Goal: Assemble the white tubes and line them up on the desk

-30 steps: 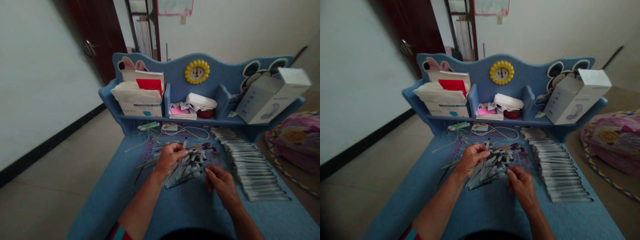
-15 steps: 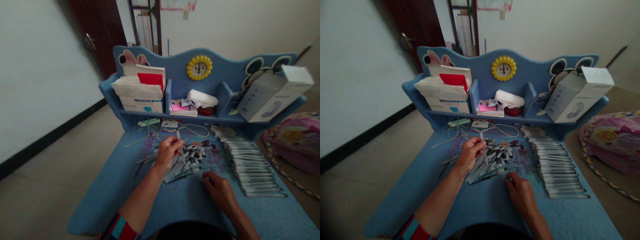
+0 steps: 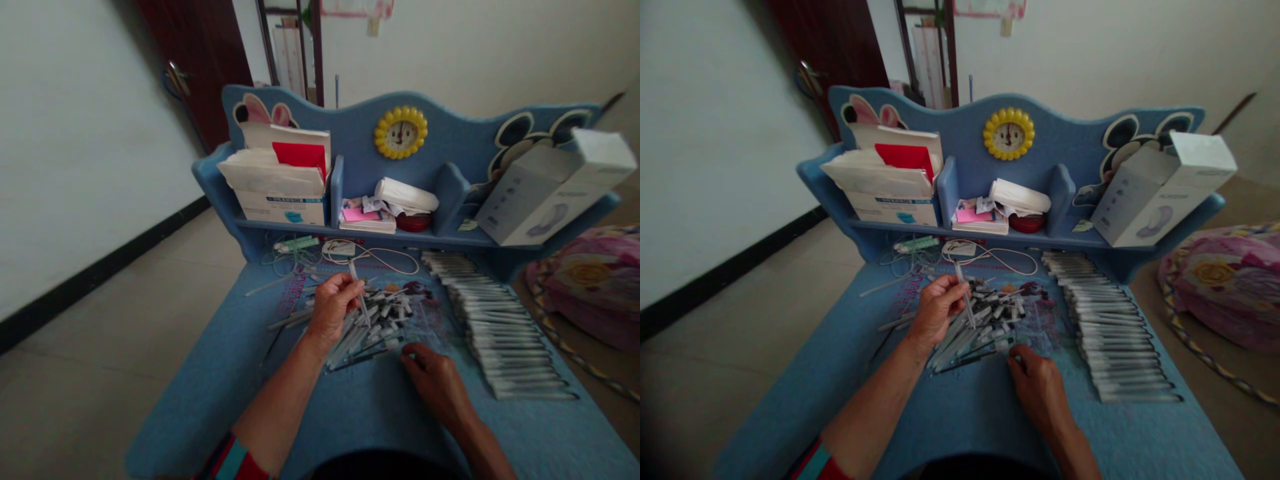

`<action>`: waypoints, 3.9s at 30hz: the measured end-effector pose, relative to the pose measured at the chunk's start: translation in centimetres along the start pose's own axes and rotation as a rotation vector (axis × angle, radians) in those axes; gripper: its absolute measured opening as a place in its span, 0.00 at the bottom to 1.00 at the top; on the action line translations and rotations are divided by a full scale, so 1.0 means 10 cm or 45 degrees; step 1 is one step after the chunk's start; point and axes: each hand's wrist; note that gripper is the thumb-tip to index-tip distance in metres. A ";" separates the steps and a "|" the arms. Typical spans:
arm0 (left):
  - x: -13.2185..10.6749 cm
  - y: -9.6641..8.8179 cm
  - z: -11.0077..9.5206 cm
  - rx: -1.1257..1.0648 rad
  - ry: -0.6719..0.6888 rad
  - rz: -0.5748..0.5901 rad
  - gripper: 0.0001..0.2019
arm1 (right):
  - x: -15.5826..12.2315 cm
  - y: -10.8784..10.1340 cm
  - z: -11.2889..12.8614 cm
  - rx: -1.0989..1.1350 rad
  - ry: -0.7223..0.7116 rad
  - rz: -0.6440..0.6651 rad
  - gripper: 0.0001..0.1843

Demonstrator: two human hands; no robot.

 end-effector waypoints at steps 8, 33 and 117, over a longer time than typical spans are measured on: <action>0.01 0.01 0.01 -0.018 0.016 -0.010 0.11 | 0.12 -0.09 0.00 -0.208 -0.004 -0.053 0.14; -0.03 0.04 0.04 -0.055 0.064 0.009 0.09 | 0.15 -0.02 0.24 0.026 -0.355 -0.060 0.06; -0.22 0.20 0.02 0.179 -0.485 0.813 0.12 | 0.09 -0.48 0.61 -0.561 -1.009 -0.327 0.21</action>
Point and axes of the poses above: each hand's wrist, its own x-axis towards the middle knuckle, its own y-axis out of the palm, z = x × y, and after that the axes turned 4 degrees about x, right-handed
